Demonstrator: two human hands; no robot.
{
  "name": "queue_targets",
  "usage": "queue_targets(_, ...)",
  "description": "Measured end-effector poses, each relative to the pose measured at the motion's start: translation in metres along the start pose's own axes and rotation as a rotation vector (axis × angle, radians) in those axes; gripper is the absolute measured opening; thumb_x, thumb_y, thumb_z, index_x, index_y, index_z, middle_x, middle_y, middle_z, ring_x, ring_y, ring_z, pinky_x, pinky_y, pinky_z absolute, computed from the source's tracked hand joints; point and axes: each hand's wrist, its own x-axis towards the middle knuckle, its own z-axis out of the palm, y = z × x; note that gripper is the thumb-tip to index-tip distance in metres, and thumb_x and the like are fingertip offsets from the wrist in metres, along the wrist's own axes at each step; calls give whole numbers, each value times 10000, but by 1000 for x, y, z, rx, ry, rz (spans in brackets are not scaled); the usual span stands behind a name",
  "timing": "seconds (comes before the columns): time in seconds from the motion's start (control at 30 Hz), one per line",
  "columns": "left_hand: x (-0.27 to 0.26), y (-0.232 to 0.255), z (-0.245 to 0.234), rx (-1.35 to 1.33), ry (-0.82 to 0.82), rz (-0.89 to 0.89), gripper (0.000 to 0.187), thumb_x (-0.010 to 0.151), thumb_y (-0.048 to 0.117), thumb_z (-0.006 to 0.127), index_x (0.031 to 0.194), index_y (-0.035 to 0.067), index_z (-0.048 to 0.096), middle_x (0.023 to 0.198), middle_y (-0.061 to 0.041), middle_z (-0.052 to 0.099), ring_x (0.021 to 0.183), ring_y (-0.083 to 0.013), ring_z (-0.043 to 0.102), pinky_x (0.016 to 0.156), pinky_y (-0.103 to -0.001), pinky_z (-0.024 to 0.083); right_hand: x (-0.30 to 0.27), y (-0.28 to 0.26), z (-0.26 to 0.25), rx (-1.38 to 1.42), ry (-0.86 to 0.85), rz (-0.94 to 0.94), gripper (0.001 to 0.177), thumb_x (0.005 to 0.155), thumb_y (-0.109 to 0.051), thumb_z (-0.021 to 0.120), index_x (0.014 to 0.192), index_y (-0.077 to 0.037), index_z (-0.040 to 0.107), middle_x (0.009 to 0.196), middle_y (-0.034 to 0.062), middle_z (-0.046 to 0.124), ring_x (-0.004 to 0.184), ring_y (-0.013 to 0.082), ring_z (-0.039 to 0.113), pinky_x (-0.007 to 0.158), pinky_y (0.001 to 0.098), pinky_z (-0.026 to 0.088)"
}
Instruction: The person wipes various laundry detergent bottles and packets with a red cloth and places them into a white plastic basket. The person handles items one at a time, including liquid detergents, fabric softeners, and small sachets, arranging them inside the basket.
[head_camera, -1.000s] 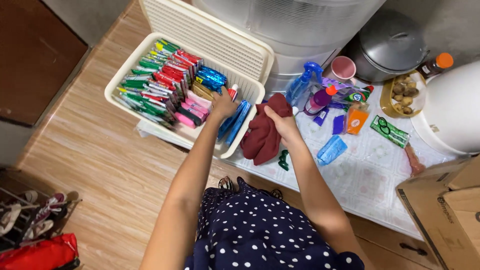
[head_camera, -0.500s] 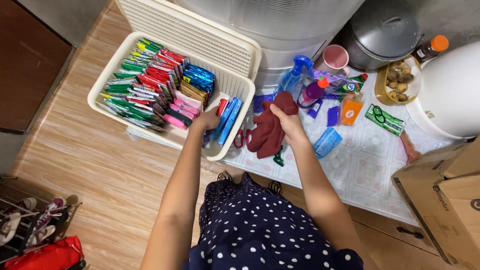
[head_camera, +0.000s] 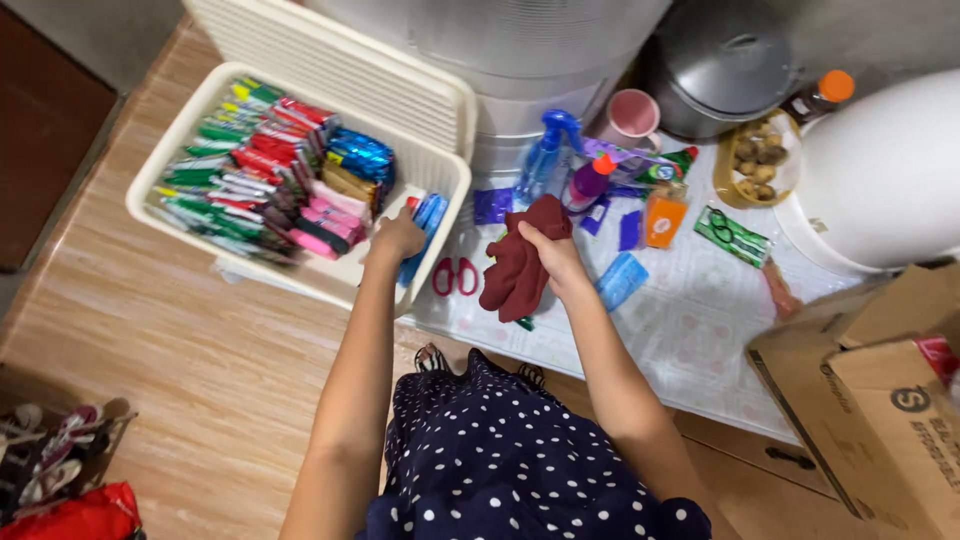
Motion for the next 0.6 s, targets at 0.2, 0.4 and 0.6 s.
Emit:
queue_targets(0.2,-68,78,20,-324,754,693,353,948,132,667,1287,42,622,1212,-255,603,1120,-438,588,981,-525,483,1,9,-50,9,61,-65,402,871,-125,785,1243,-54,651,1178,60,711,1049,193,694,921,373,569)
queue_targets(0.4,-47,145,127,-491,228,829,202,936,129,657,1095,20,716,964,-179,748,797,-324,736,756,-412,573,7,35,-115,-48,270,-73,475,792,-42,752,1253,-52,640,1165,63,721,1036,204,705,906,383,576)
queue_targets(0.6,4,167,236,-430,126,901,245,837,109,654,1055,26,730,991,-202,739,886,-340,730,813,-439,580,-32,4,-155,-34,461,-186,552,764,-10,718,1288,-62,555,1176,66,684,1077,216,672,924,358,562)
